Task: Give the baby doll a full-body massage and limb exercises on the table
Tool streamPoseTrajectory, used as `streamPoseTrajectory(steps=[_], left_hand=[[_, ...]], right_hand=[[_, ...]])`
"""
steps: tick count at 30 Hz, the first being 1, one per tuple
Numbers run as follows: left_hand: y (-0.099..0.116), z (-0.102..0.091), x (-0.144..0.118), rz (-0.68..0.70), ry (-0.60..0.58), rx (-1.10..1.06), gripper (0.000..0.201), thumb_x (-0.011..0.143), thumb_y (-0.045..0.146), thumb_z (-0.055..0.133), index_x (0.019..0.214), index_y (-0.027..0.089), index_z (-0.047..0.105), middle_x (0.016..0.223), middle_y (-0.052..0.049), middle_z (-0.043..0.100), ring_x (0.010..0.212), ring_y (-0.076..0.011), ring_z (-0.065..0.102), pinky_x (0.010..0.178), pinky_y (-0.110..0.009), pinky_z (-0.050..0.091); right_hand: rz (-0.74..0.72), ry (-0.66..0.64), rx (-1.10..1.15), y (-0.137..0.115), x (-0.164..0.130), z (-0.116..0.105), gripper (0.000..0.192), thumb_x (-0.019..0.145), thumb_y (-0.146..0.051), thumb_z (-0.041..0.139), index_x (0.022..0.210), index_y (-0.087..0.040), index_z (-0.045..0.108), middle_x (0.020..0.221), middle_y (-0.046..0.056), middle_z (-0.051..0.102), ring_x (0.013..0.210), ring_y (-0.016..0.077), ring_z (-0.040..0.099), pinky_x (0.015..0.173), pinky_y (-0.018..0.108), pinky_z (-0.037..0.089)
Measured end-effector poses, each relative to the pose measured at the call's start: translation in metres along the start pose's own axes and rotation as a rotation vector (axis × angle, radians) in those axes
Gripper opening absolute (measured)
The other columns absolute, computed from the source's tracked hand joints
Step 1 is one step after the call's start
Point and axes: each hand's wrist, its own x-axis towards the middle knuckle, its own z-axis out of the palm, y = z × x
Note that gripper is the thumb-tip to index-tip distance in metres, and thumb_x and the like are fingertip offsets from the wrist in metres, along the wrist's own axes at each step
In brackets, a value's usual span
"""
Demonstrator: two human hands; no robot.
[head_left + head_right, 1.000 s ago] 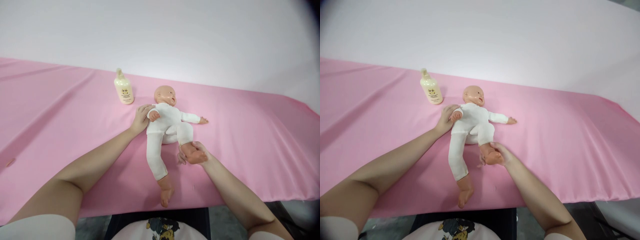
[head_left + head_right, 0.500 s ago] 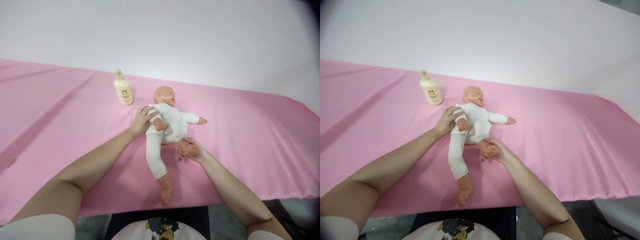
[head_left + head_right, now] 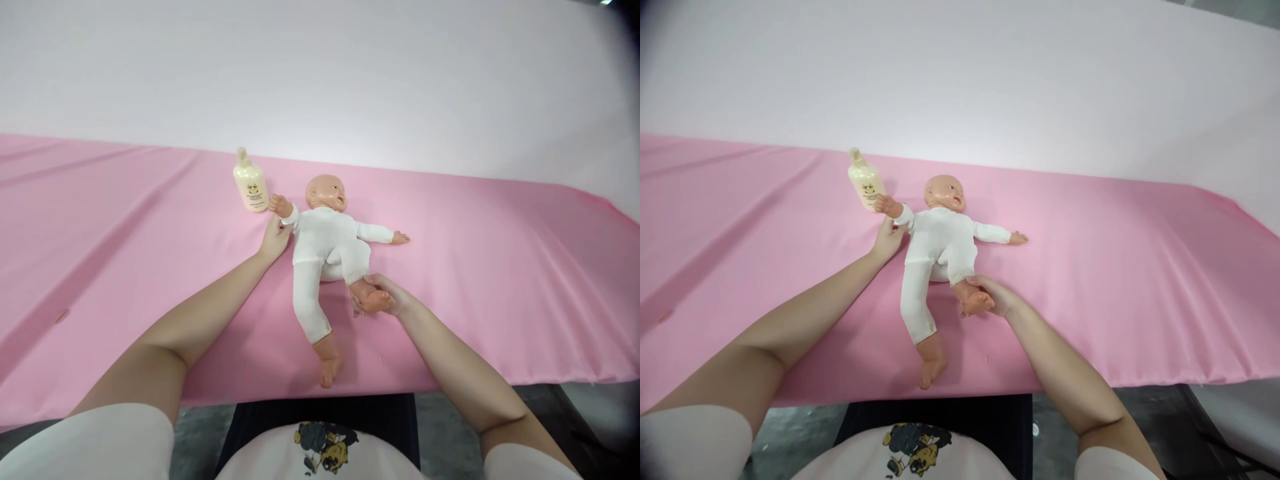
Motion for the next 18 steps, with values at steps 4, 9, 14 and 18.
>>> streamPoseTrajectory(steps=[4,9,14,18], left_hand=[[-0.009,-0.001,0.003,-0.115,0.102,-0.037,0.030,0.086,0.040,0.059,0.105,0.018,0.054,0.102,-0.009,0.067,0.097,-0.0225,0.065,0.093,-0.042,0.053],[-0.012,-0.004,0.006,-0.172,0.171,-0.156,0.041,0.087,0.046,0.061,0.112,0.015,0.053,0.117,-0.014,0.067,0.110,-0.0242,0.065,0.100,-0.042,0.050],[-0.005,-0.007,0.007,-0.268,0.243,-0.476,0.044,0.091,0.049,0.058,0.120,0.016,0.055,0.125,-0.015,0.066,0.117,-0.0246,0.064,0.101,-0.038,0.051],[0.008,-0.011,0.007,-0.394,0.324,-0.737,0.041,0.095,0.040,0.055,0.129,0.016,0.053,0.124,-0.015,0.066,0.111,-0.0265,0.067,0.092,-0.037,0.056]], right_hand=[[0.029,0.033,-0.008,0.002,-0.006,-0.002,0.033,0.076,-0.047,0.065,0.079,-0.013,0.065,0.066,0.004,0.066,0.060,0.0170,0.064,0.063,0.032,0.054],[0.080,-0.253,-0.279,-0.001,-0.008,-0.002,0.037,0.067,-0.035,0.081,0.092,-0.012,0.068,0.079,0.004,0.072,0.066,0.0142,0.066,0.058,0.025,0.051],[0.167,-0.338,-0.410,-0.010,-0.006,0.003,0.041,0.066,-0.039,0.085,0.090,-0.012,0.067,0.075,0.003,0.072,0.058,0.0128,0.064,0.055,0.026,0.051],[0.171,-0.289,-0.437,-0.016,-0.004,-0.001,0.047,0.071,-0.051,0.080,0.091,-0.010,0.066,0.066,0.004,0.071,0.057,0.0133,0.065,0.053,0.023,0.049]])
